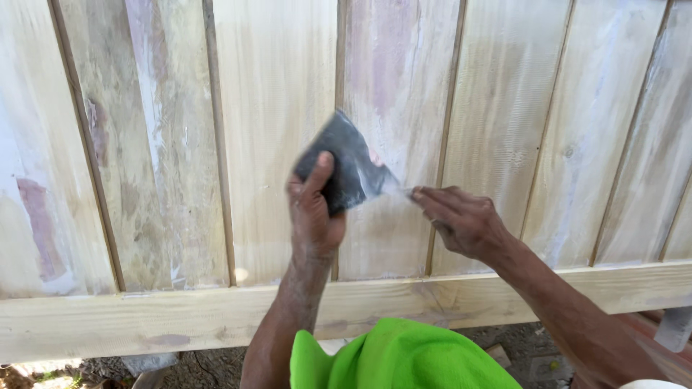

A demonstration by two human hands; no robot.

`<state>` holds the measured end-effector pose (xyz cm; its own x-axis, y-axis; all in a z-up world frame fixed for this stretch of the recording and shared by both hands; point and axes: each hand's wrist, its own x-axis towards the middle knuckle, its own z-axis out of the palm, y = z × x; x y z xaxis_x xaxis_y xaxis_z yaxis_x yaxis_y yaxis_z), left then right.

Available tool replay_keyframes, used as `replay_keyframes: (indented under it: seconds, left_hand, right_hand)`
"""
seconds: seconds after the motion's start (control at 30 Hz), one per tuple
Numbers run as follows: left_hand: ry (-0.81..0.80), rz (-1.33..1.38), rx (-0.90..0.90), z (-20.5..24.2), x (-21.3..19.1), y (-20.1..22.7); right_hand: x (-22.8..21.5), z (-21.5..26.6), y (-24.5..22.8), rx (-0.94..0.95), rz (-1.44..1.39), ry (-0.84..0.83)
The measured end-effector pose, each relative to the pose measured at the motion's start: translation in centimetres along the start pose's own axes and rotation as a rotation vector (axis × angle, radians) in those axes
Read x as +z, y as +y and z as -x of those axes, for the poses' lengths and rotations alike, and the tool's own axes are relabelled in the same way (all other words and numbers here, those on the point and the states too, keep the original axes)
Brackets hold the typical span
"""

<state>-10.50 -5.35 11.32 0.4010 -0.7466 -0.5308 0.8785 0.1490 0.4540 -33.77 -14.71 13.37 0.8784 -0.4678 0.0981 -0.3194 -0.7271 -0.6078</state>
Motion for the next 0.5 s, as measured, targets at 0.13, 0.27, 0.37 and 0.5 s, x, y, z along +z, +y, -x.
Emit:
replay_keyframes:
  seconds: [0.13,0.27,0.37,0.5]
  left_hand:
    - [0.035,-0.373,0.4,-0.1,1.4,0.4]
    - [0.012,-0.573,0.43,-1.2,2.1,-1.7]
    - [-0.001,-0.622,0.382,-0.7,1.8,-2.6]
    - [-0.115,-0.667,0.37,-1.7,3.0,-3.1]
  right_hand:
    - [0.9,0.8,-0.7,0.498,-0.739,0.409]
    - [1.3,-0.9,-0.7,0.714,-1.28,0.658]
    - [1.5,-2.7,-0.3,0.832,-1.403,0.647]
    - [1.6,-4.3,0.8,0.789,-1.454,0.645]
